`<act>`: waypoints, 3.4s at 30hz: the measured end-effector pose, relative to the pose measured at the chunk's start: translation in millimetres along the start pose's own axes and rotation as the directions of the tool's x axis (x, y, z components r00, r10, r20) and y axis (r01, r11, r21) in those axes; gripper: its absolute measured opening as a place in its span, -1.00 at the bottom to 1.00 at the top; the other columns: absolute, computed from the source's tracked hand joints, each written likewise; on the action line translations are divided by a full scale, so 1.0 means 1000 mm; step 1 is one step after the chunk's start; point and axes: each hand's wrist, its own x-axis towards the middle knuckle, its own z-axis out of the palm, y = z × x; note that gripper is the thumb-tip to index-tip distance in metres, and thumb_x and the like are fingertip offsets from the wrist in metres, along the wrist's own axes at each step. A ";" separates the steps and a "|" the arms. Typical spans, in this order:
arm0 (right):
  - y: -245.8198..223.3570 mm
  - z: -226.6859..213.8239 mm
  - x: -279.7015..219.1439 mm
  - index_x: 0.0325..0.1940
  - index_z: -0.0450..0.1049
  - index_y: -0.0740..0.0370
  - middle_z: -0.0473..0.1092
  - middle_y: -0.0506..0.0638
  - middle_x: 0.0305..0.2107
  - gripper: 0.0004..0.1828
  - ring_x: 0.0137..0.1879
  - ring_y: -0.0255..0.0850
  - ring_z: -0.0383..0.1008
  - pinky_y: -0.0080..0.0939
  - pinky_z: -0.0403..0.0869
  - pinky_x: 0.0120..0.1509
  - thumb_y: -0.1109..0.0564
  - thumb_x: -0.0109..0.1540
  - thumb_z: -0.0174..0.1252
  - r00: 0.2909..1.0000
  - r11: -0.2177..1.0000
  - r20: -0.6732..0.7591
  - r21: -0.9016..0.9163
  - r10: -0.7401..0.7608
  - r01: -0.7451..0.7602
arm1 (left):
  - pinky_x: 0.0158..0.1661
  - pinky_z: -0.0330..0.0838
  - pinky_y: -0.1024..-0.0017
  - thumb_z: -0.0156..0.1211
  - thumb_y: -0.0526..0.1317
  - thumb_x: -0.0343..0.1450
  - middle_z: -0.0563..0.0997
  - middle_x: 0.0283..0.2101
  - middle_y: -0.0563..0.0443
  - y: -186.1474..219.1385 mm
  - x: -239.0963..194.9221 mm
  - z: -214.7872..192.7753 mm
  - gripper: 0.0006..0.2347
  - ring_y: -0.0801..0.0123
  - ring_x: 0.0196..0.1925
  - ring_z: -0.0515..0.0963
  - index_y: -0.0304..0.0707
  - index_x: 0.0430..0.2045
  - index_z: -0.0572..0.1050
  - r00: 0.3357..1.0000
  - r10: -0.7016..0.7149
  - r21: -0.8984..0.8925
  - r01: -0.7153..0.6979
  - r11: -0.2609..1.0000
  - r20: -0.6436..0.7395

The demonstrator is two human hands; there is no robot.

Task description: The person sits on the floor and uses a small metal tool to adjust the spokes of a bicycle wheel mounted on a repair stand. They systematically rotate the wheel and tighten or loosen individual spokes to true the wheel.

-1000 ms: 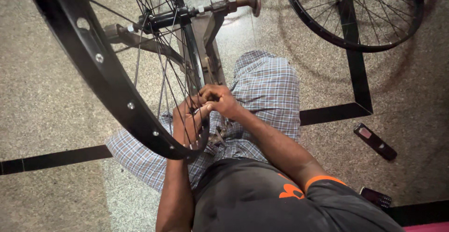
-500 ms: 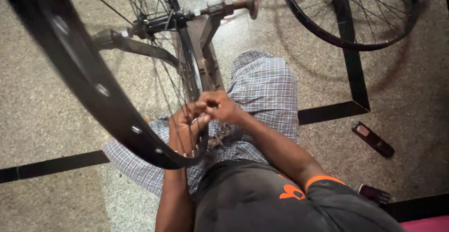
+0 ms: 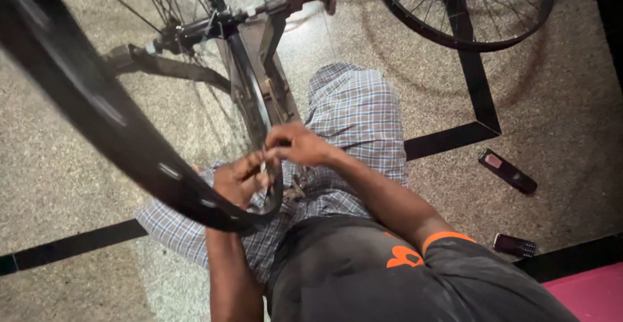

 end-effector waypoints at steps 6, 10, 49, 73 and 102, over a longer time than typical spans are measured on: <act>0.030 0.008 0.016 0.11 0.52 0.30 0.47 0.17 0.15 -0.73 0.16 -0.10 0.57 -0.18 0.55 0.23 0.20 0.33 0.20 0.864 0.954 -0.406 -0.090 -0.297 0.286 | 0.04 0.50 0.30 0.25 -0.20 0.46 0.65 -0.01 -0.02 -0.008 0.053 0.019 -0.73 0.28 0.02 0.61 -0.31 0.01 0.56 0.977 0.209 -0.376 -0.205 0.904 -0.032; 0.028 0.007 0.009 0.22 0.44 0.34 0.50 0.16 0.06 -0.52 0.14 -0.10 0.55 -0.16 0.50 0.23 0.18 0.23 0.28 0.836 0.945 -0.441 -0.159 -0.327 0.286 | 0.00 0.51 0.35 0.34 -0.11 0.42 0.69 -0.06 -0.05 -0.011 0.073 0.006 -0.65 0.32 0.02 0.65 -0.26 0.04 0.55 0.894 0.445 0.285 -0.443 0.850 0.060; 0.052 0.009 0.009 -0.03 0.55 0.34 0.53 0.02 -0.21 -0.79 -0.09 -0.30 0.55 -0.30 0.51 0.02 0.20 0.27 0.25 0.797 0.879 -0.408 -0.029 -0.445 0.476 | -0.40 0.37 0.34 0.48 -0.06 0.32 0.46 -0.48 0.04 -0.019 0.052 0.012 -0.65 0.36 -0.43 0.47 -0.30 -0.53 0.40 0.839 0.542 0.422 -0.478 0.770 -0.038; -0.024 -0.015 -0.004 -0.01 0.55 0.31 0.53 -0.02 -0.33 -0.78 -0.26 -0.28 0.55 -0.27 0.55 -0.15 0.30 0.25 0.24 0.943 0.957 -0.166 -0.029 -0.290 0.289 | -0.18 0.47 0.32 0.11 -0.32 0.54 0.56 -0.24 -0.12 -0.001 0.043 0.034 -0.88 0.23 -0.19 0.59 -0.44 -0.16 0.50 0.554 0.812 0.529 -0.640 0.557 -0.185; -0.030 -0.014 -0.017 0.09 0.48 0.32 0.51 0.06 -0.23 -0.58 -0.11 -0.20 0.55 -0.22 0.54 -0.03 0.32 0.15 0.34 0.919 0.915 -0.139 -0.232 -0.368 0.331 | -0.12 0.44 0.41 0.35 -0.29 0.39 0.54 -0.19 0.09 -0.042 0.064 0.004 -0.76 0.40 -0.12 0.50 -0.05 -0.06 0.62 0.420 0.859 0.780 -0.625 0.041 0.292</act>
